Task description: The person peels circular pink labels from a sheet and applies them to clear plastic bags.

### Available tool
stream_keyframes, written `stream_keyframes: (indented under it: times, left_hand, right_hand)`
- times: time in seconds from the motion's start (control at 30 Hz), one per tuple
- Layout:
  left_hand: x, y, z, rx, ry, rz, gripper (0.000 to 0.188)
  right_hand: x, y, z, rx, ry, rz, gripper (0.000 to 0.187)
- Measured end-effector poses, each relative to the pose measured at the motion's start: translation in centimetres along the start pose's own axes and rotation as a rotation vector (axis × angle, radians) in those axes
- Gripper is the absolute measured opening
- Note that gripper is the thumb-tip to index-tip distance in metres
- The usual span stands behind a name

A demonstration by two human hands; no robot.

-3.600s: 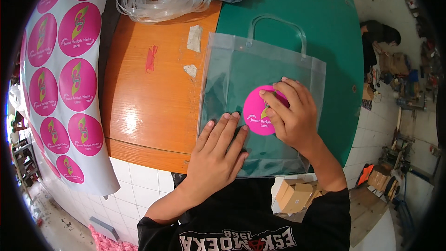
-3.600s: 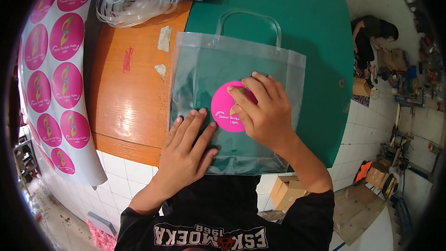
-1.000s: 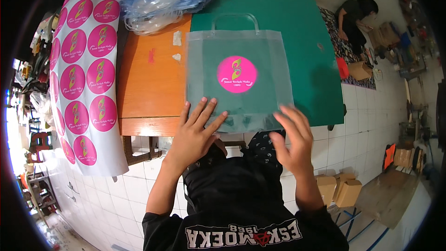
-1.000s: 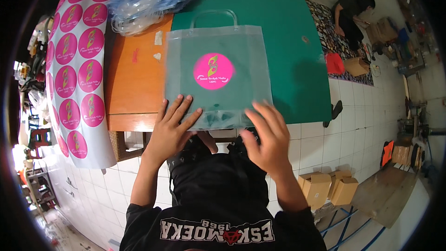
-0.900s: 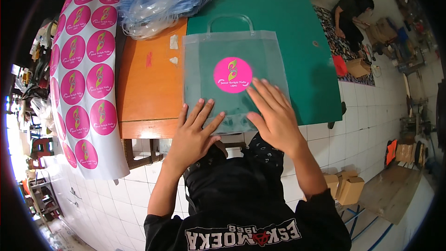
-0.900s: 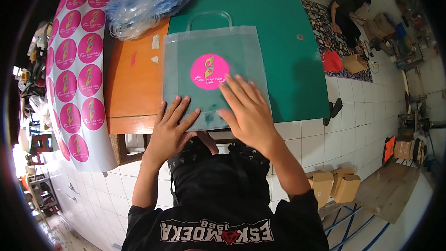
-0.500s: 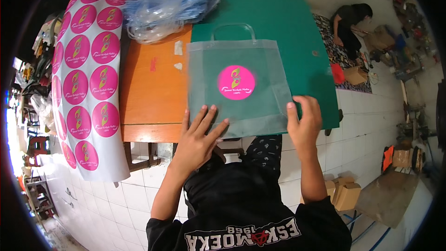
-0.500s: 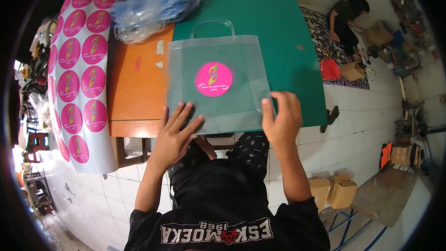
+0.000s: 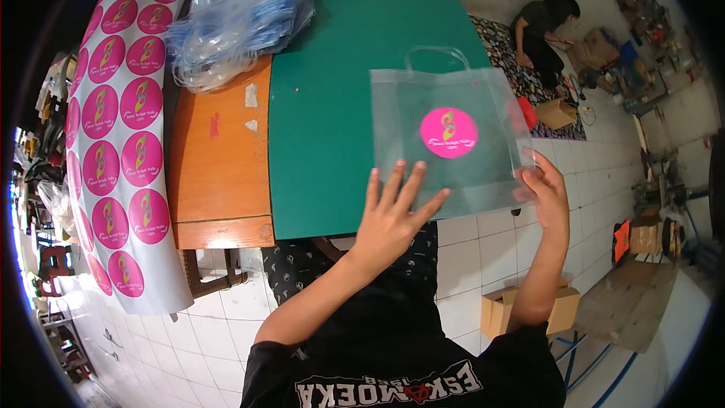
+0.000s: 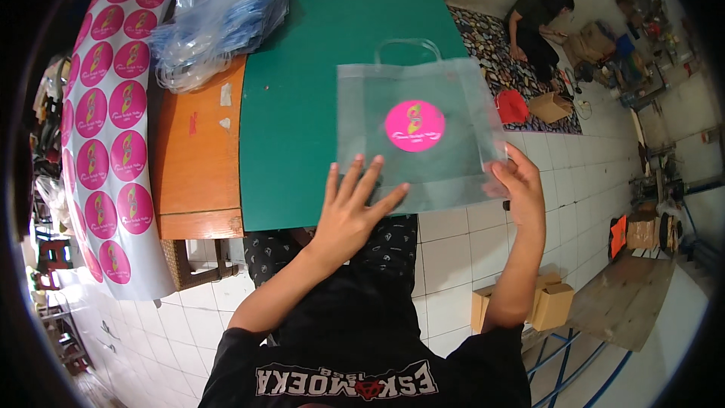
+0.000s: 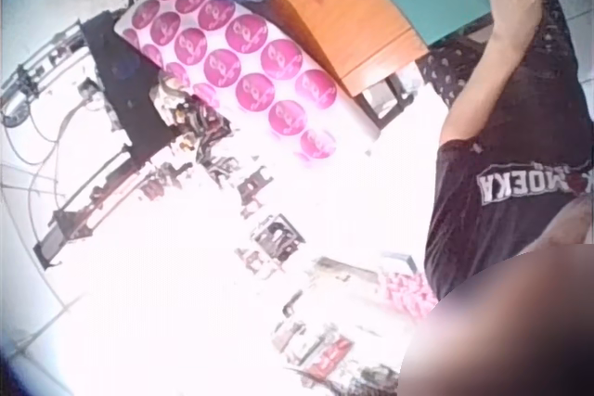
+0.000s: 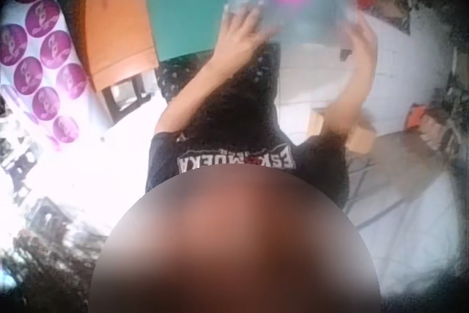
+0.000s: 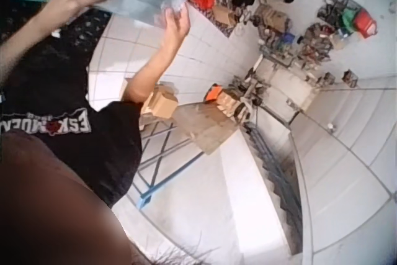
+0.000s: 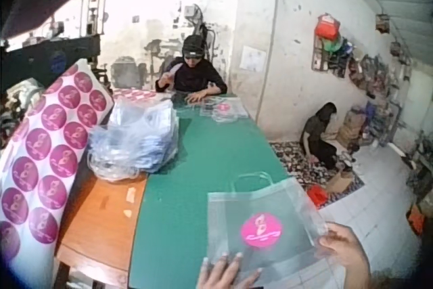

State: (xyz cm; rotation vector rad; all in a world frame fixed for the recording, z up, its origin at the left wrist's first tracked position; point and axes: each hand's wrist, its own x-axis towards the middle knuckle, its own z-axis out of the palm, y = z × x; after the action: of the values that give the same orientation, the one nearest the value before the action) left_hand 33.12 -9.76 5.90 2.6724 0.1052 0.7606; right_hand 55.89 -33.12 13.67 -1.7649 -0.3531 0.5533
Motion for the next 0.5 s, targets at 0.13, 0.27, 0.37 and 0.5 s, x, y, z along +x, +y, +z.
stream_keyframes:
  times: [0.13, 0.27, 0.37, 0.5]
  left_hand:
    - [0.9, 0.9, 2.8, 0.02, -0.039, 0.041, 0.06]
    - [1.0, 0.3, 1.0, -0.055, -0.175, 0.107, 0.067]
    - [-1.3, -0.6, -2.6, -0.064, -0.137, 0.142, 0.07]
    - [-4.9, -3.4, -8.6, -0.093, -0.129, -0.024, 0.059]
  right_hand:
    - [1.8, 2.4, -3.6, -0.184, 0.006, 0.035, 0.052]
    - [3.1, 4.7, -5.8, -0.663, -0.071, -0.009, 0.057]
    - [2.0, -0.1, -1.7, -1.149, 0.117, -0.343, 0.063]
    - [0.9, -4.0, 7.0, -0.774, 0.035, -0.543, 0.059]
